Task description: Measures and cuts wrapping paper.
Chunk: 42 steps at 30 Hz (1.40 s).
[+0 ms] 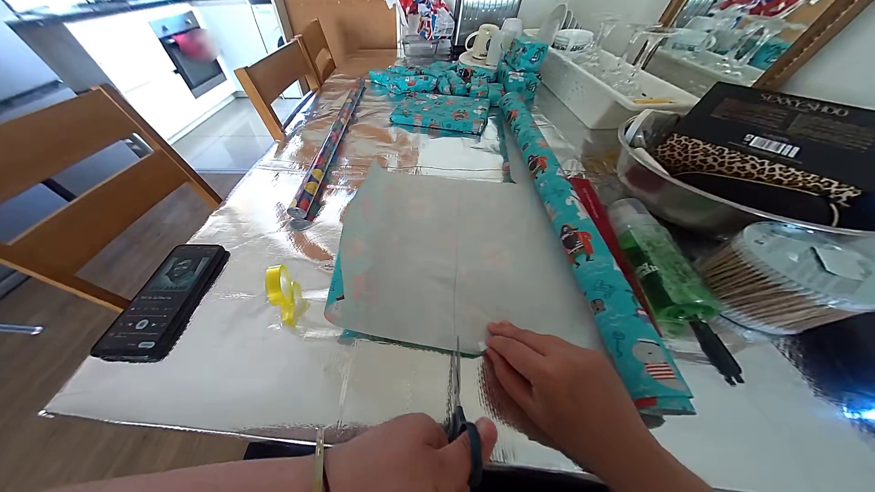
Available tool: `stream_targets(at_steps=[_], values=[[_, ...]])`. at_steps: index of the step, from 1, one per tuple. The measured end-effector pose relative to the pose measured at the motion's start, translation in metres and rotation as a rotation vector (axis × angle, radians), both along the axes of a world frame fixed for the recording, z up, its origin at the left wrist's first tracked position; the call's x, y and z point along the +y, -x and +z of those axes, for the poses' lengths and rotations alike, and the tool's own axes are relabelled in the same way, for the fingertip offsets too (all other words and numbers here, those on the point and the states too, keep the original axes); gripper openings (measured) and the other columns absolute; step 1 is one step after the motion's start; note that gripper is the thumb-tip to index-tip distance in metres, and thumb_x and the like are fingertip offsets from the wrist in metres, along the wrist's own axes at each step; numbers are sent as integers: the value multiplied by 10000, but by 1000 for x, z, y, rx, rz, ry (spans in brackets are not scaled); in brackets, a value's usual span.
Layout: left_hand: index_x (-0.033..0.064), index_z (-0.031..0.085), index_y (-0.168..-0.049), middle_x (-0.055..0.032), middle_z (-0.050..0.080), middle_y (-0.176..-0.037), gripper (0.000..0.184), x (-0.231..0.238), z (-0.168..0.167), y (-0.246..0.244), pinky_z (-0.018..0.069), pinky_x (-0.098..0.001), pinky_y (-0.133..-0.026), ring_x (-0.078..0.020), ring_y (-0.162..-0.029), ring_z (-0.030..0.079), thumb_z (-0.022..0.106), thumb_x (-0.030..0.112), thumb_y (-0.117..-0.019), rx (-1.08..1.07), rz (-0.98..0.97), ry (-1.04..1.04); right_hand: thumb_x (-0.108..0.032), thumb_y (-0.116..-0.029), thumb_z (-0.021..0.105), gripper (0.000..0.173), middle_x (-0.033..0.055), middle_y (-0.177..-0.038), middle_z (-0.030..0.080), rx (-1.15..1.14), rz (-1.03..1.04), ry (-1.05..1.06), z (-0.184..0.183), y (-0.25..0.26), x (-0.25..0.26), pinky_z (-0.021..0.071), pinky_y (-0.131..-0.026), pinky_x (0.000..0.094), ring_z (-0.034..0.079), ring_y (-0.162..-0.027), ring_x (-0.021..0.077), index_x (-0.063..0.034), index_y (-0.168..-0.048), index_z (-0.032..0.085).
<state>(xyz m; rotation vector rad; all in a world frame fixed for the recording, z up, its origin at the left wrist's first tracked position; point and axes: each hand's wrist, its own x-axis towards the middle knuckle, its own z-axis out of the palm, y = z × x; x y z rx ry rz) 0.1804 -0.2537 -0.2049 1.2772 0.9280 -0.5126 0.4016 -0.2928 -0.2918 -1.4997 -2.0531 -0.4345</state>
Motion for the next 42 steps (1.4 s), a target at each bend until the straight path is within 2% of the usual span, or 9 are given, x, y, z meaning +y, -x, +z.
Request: stream_targets(at_steps=[6,13,42], values=[[53,651,-1025,-55,726,-835,737,8,5,-6,594,-342,-581,-162,-655,719,222,651,-1063,64,-1,-12,-229,-984,531,278,18,-1018,793,41,0,7,0,0,-1,618,-660,306,771,-928,169,-140,-899,780],[50,646,-1034,-55,709,-855,727,8,6,-16,572,-318,-568,-147,-632,689,227,643,-1066,74,12,-52,-245,-988,531,289,18,-1019,795,45,0,13,0,0,-2,621,-670,308,771,-938,171,-148,-906,791],[37,658,-1066,-75,726,-948,742,9,5,-11,599,-361,-628,-177,-731,727,231,643,-1067,60,-1,-60,-271,-1003,523,308,16,-1032,796,79,-10,24,-2,-2,-2,623,-679,317,771,-957,173,-158,-918,798]])
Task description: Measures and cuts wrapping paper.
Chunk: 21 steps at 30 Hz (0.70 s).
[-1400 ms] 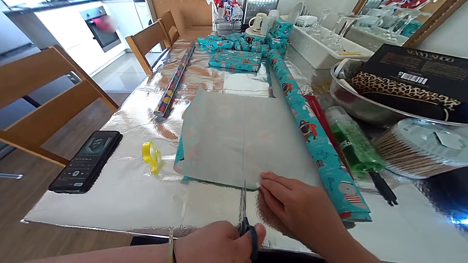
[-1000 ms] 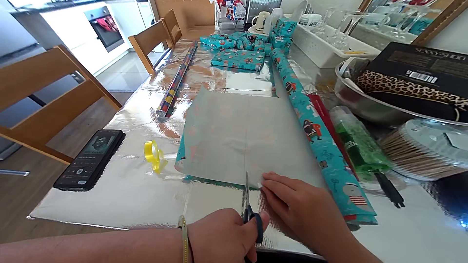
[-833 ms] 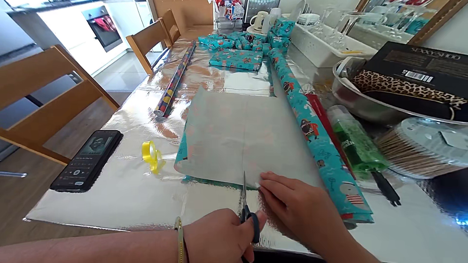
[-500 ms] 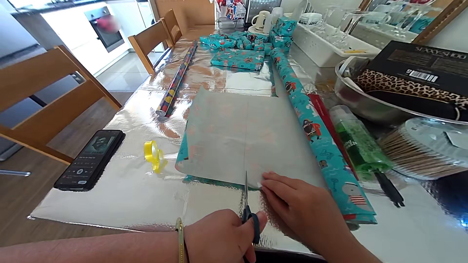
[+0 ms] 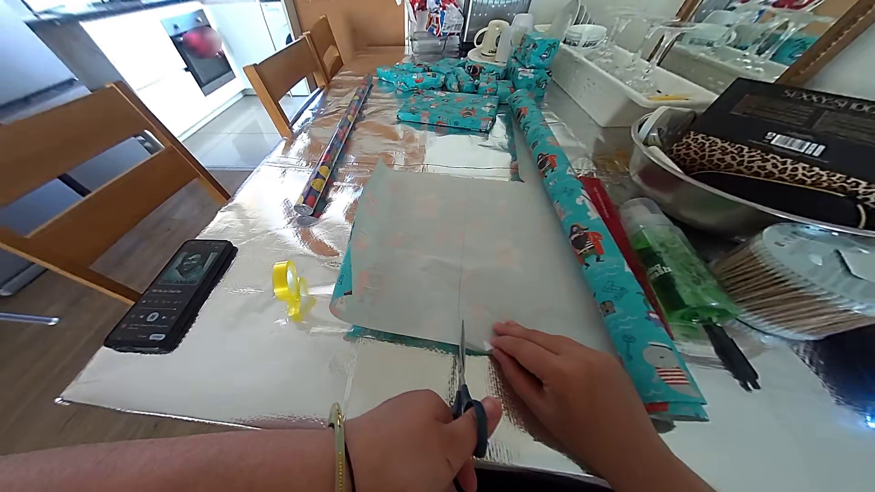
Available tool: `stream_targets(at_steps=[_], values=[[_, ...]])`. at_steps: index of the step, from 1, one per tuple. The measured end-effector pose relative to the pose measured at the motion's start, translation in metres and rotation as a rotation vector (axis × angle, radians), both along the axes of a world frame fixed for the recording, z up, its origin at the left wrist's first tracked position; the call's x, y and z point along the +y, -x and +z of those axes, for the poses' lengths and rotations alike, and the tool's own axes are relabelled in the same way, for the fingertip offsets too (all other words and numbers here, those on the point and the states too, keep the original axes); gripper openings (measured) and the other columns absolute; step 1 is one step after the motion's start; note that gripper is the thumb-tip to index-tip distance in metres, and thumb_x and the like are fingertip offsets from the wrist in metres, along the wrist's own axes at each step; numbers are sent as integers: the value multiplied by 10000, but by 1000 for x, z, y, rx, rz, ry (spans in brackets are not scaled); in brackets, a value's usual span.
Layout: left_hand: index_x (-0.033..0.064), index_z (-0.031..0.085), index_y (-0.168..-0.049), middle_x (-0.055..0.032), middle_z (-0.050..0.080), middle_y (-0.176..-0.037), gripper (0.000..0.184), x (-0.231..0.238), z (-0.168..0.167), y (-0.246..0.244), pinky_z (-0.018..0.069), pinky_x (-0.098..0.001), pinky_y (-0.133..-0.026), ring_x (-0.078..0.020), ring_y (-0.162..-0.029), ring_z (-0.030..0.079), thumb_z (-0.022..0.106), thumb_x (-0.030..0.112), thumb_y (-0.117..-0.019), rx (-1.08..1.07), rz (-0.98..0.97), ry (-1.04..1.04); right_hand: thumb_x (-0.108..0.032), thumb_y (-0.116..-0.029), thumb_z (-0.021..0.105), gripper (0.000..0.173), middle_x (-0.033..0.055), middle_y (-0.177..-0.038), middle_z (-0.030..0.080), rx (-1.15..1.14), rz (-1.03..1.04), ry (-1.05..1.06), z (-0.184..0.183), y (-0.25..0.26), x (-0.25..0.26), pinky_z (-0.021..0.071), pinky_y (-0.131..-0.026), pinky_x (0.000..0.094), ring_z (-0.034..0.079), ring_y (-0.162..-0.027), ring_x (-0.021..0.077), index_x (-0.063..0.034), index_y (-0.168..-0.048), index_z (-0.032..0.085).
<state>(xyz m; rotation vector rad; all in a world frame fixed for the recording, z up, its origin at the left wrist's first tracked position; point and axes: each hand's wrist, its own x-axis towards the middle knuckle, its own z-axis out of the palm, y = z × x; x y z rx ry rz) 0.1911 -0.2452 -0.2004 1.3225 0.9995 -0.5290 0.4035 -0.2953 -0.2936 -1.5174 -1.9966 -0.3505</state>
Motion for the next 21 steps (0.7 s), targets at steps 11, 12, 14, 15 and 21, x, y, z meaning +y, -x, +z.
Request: stream_targets(at_steps=[11,12,14,15,21], values=[[41,654,-1035,-63,722,-911,720,0,-1,1,598,-345,-615,-163,-697,719,232,622,-1075,3,-15,-19,-274,-1006,519,312,10,-1032,796,-4,3,-4,0,0,0,622,-685,310,770,-963,170,-163,-917,796],[42,652,-1031,-60,717,-901,711,0,-2,1,595,-337,-607,-156,-686,714,236,616,-1078,1,-15,-23,-272,-1005,518,311,12,-1031,796,-4,2,-3,0,0,0,621,-684,311,770,-961,169,-164,-915,796],[44,650,-1025,-51,712,-890,697,0,-2,1,593,-326,-600,-146,-675,708,242,606,-1081,5,-9,-18,-273,-1004,521,309,14,-1032,796,-1,-1,-1,0,0,0,624,-685,314,770,-963,170,-164,-917,798],[41,650,-1023,-52,713,-887,693,1,-2,1,594,-327,-604,-147,-678,710,243,599,-1084,8,-3,-13,-273,-1003,523,308,14,-1032,796,0,0,-1,0,0,0,624,-683,314,770,-963,171,-165,-917,798],[50,633,-992,-33,697,-828,641,0,-2,2,583,-292,-572,-123,-630,695,262,563,-1096,9,39,-12,-270,-997,526,305,16,-1041,794,-6,7,5,-1,0,-1,623,-681,317,770,-961,174,-159,-910,796]])
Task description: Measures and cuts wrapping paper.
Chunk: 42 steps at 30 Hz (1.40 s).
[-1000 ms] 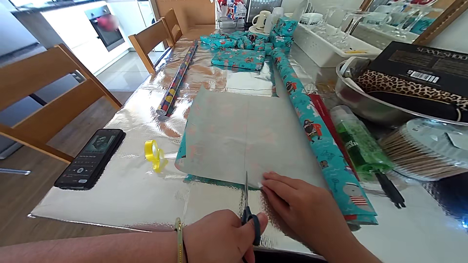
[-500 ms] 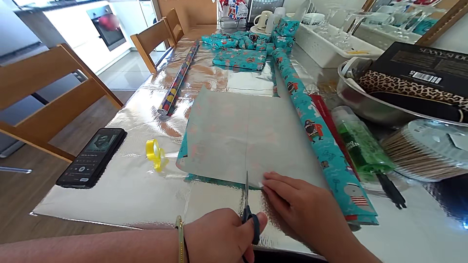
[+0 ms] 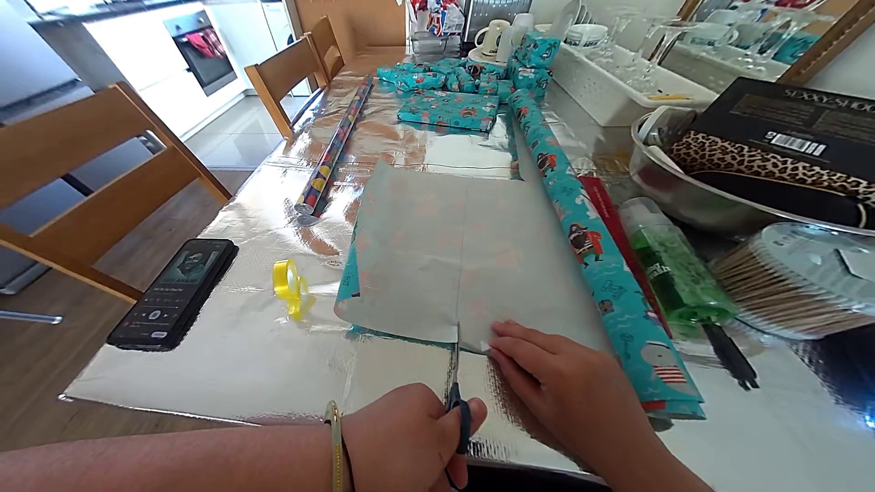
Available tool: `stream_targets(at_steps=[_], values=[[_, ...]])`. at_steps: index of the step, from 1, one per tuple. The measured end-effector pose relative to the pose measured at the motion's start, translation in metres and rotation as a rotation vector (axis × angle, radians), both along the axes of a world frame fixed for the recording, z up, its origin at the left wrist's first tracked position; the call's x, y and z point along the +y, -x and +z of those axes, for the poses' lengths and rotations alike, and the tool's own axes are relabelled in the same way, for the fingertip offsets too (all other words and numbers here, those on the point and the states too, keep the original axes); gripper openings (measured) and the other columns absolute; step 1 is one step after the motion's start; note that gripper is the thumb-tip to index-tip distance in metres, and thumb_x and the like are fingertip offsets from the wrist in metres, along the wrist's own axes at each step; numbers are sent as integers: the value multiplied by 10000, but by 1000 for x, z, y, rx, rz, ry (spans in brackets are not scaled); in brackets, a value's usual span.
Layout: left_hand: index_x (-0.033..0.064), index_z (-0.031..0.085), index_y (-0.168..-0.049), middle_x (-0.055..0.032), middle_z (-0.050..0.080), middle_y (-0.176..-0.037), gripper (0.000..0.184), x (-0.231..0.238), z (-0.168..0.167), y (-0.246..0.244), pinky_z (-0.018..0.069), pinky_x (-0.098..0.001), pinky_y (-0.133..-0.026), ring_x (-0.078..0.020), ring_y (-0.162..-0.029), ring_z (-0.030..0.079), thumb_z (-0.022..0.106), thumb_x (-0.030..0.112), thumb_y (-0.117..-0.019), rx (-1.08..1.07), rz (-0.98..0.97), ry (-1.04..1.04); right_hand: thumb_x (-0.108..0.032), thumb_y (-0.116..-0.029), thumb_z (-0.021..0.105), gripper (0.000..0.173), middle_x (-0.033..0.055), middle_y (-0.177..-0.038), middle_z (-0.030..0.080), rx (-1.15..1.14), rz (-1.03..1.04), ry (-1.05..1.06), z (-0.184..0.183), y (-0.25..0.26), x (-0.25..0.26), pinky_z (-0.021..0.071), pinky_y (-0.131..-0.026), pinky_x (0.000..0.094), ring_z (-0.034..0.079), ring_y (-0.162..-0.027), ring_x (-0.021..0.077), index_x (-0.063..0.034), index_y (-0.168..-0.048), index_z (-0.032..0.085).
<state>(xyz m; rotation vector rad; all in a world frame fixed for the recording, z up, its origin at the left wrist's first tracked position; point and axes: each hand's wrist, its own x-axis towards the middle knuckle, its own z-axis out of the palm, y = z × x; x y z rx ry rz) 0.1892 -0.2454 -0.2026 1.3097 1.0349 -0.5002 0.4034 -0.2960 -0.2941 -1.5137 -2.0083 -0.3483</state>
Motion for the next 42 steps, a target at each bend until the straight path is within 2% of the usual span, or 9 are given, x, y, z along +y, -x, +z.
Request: stream_targets(at_steps=[6,9,11,15,17,22,27,33,42], values=[[56,641,-990,-35,701,-803,656,0,0,-1,580,-296,-567,-132,-633,699,266,585,-1088,16,8,3,-261,-991,533,292,23,-1056,792,8,7,2,0,0,0,622,-662,324,772,-946,179,-154,-889,786],[60,641,-1002,-46,713,-840,742,1,4,-2,593,-332,-597,-158,-671,714,233,679,-1048,28,13,39,-395,-994,547,343,24,-1061,790,32,13,20,0,0,-2,623,-676,334,768,-959,175,-155,-950,789],[51,639,-1009,-57,712,-842,749,2,5,-2,598,-341,-605,-164,-675,717,234,680,-1046,34,21,46,-446,-992,552,371,16,-1053,790,33,9,17,0,-1,-1,622,-684,328,767,-952,170,-165,-987,794],[68,638,-985,-40,704,-810,744,6,7,-7,578,-310,-603,-143,-661,702,225,685,-1043,64,14,29,-323,-1012,530,320,11,-1048,789,9,11,9,0,0,0,626,-697,330,765,-964,177,-168,-936,800],[65,641,-997,-45,709,-812,750,8,7,-10,567,-301,-607,-143,-666,699,224,686,-1043,63,13,21,-304,-1008,532,312,15,-1044,789,-2,14,4,0,0,0,625,-694,328,765,-958,177,-165,-922,798],[63,630,-999,-49,704,-816,747,11,10,-13,571,-302,-613,-143,-671,700,217,684,-1043,73,16,20,-294,-1013,527,312,13,-1043,790,-15,10,1,0,1,0,625,-704,320,765,-972,180,-160,-906,788],[66,618,-969,-43,686,-754,727,16,12,-16,560,-281,-575,-138,-630,691,224,673,-1047,90,45,11,-279,-1015,526,306,13,-1033,791,-21,13,-16,0,1,1,622,-691,314,766,-960,176,-154,-903,783],[77,633,-955,-30,684,-746,744,18,11,-15,533,-266,-533,-118,-590,665,224,693,-1036,118,-21,-30,-274,-1013,534,287,5,-1019,791,-18,11,-23,1,1,1,622,-686,306,767,-957,167,-161,-892,768],[68,631,-975,-39,683,-751,744,18,11,-14,532,-264,-534,-121,-590,664,223,687,-1038,113,-32,-34,-275,-1019,522,300,10,-1000,790,-15,11,-20,1,1,0,622,-687,308,766,-958,171,-159,-894,769]])
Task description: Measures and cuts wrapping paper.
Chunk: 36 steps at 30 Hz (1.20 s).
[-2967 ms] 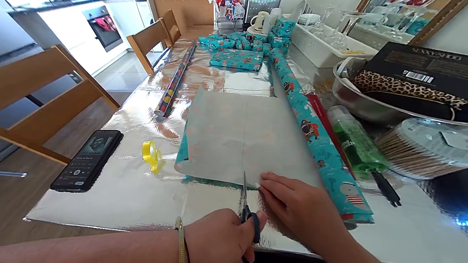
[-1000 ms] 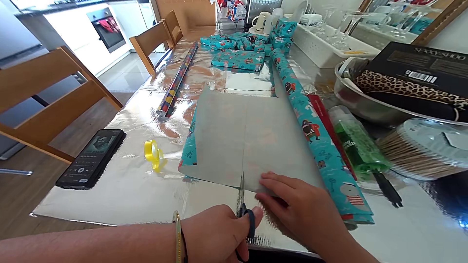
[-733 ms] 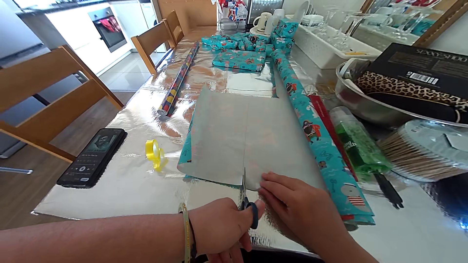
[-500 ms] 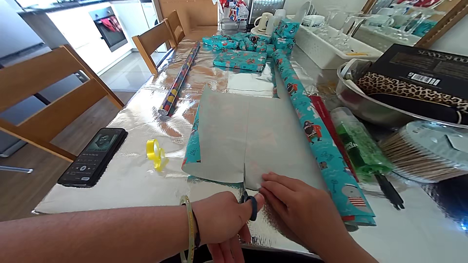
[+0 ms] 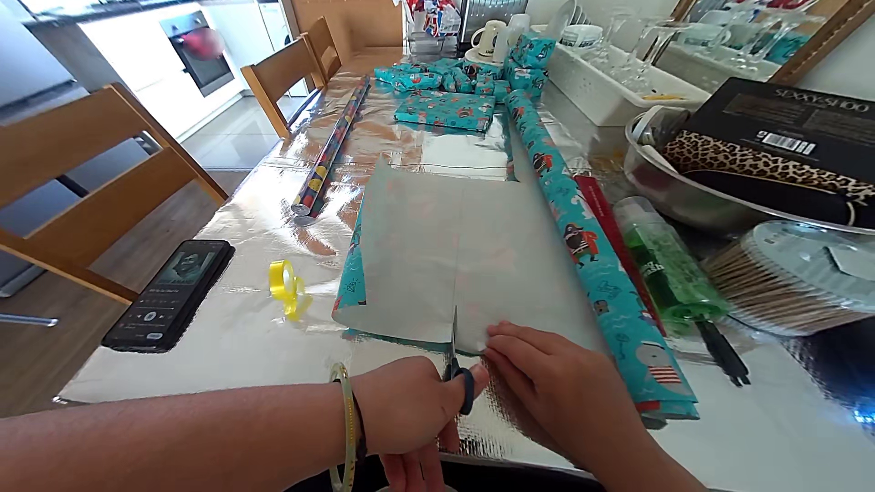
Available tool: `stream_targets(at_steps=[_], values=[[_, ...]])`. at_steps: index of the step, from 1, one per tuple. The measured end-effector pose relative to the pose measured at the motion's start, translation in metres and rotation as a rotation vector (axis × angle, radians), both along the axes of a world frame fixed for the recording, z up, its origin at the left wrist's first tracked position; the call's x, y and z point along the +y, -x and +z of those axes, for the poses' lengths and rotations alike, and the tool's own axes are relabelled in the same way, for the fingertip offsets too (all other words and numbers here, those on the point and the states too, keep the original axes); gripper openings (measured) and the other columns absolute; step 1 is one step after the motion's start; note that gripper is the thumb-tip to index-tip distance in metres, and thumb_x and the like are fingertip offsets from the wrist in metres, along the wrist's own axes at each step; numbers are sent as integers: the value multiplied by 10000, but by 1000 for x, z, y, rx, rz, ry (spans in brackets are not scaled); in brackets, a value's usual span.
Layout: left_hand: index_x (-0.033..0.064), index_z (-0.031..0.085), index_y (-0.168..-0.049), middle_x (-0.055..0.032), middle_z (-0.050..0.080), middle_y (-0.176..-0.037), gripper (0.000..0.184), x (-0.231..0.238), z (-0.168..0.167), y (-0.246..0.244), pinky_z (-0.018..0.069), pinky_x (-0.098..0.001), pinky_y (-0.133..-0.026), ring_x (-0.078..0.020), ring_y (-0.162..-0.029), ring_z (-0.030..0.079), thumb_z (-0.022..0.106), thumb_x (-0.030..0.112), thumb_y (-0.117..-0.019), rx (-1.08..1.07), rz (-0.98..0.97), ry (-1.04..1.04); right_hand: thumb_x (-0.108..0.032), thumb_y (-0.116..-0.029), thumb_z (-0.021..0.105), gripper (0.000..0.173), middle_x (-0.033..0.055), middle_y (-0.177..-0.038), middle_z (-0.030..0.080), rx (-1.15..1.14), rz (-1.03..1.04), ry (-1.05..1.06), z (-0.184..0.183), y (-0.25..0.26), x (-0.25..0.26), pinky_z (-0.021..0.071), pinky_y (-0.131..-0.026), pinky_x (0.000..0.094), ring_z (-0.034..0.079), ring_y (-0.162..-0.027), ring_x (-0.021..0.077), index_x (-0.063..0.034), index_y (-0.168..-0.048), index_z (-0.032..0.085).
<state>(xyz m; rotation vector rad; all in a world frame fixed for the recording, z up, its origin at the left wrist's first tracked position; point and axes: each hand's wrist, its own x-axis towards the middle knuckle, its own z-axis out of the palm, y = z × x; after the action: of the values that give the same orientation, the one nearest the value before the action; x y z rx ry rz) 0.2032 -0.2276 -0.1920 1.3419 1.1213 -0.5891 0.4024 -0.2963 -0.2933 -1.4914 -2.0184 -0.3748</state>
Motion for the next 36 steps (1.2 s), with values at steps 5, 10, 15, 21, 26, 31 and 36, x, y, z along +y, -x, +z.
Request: stream_targets(at_steps=[5,10,15,21,26,31,36], values=[[66,624,-969,-37,682,-738,725,0,1,-1,533,-260,-533,-120,-582,664,223,665,-1048,5,4,-3,-278,-1021,520,304,8,-1005,790,1,3,0,0,0,1,620,-681,303,766,-954,168,-161,-891,768],[65,622,-969,-35,681,-732,711,0,0,-1,533,-258,-528,-117,-578,665,225,647,-1057,4,21,-3,-284,-1022,522,306,5,-1005,791,5,-4,-2,-1,0,1,620,-686,300,767,-956,165,-163,-896,773],[61,612,-978,-36,674,-730,695,-2,0,-1,535,-257,-533,-117,-580,664,226,633,-1064,0,47,-1,-285,-1025,519,309,8,-1008,791,6,-2,-1,0,0,1,621,-689,302,766,-956,166,-161,-898,772],[69,603,-964,-22,670,-729,661,-7,-5,-3,530,-241,-519,-104,-564,657,226,599,-1077,-35,83,-6,-282,-1023,523,305,9,-1006,790,14,-1,-2,0,1,1,620,-685,301,766,-949,165,-159,-900,773],[63,630,-950,-40,681,-723,737,-8,-3,-7,544,-270,-544,-130,-592,674,214,663,-1052,-43,108,11,-285,-1022,518,310,12,-995,790,19,-6,-9,0,1,1,622,-669,311,769,-936,168,-156,-893,769],[60,616,-974,-49,679,-721,743,-2,2,-12,541,-263,-533,-134,-581,674,200,671,-1047,-26,126,21,-278,-1026,512,314,13,-988,791,29,-2,-14,0,1,1,617,-664,300,769,-933,163,-152,-888,764],[65,615,-972,-42,679,-695,736,5,0,-18,531,-252,-507,-127,-555,668,204,671,-1047,-42,152,3,-274,-1025,522,305,10,-984,792,45,1,-21,0,1,0,617,-671,292,769,-923,157,-155,-886,766]])
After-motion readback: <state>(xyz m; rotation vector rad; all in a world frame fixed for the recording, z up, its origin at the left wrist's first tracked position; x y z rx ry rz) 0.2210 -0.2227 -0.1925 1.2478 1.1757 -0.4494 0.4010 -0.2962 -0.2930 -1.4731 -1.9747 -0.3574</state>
